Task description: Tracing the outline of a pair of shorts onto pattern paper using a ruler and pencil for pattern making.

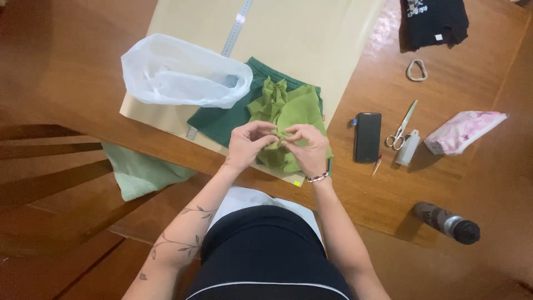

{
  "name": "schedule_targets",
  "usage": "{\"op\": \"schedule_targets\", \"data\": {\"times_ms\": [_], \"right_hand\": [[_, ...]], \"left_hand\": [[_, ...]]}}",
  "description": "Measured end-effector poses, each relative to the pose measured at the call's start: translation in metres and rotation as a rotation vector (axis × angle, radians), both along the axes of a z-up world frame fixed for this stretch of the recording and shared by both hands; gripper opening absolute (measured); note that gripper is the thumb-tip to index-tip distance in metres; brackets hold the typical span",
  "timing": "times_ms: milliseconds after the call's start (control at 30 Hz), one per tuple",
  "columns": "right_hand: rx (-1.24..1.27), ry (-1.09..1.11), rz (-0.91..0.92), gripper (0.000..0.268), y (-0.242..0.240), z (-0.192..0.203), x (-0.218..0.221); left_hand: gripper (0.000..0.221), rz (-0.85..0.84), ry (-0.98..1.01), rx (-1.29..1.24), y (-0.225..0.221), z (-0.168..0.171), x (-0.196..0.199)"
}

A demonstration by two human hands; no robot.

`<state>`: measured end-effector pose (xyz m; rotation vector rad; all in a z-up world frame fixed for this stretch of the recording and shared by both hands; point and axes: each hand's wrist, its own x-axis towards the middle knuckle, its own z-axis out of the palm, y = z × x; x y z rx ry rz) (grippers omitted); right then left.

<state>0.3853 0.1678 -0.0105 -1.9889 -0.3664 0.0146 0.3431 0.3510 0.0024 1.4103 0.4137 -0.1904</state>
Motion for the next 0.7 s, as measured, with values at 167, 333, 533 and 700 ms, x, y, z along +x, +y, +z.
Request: {"op": "schedule_targets", "data": {"times_ms": [167,333,533,700], "right_hand": [[0.095,0.011,-0.012,0.019,-0.011,0.012,-0.004],[0.196,0.031,0.037,0.025,-0.046,-0.01,0.001],[0.329,-0.059,0.253,0.03,-0.077,0.015,0.024],[0.57,-0.02,0.446,0.021,-0.074,0.117,0.027]], "left_hand": [[0.022,-0.007,-0.225,0.303,0.002,0.005,0.005],[0.011,-0.256,-0.588,0.683,0.028,0.0,0.027],[0.025,-0.617,-0.71,0.299,0.04,0.078,0.051],[0.021,-0.639,-0.737,0.18,0.036,0.148,0.064]]}}
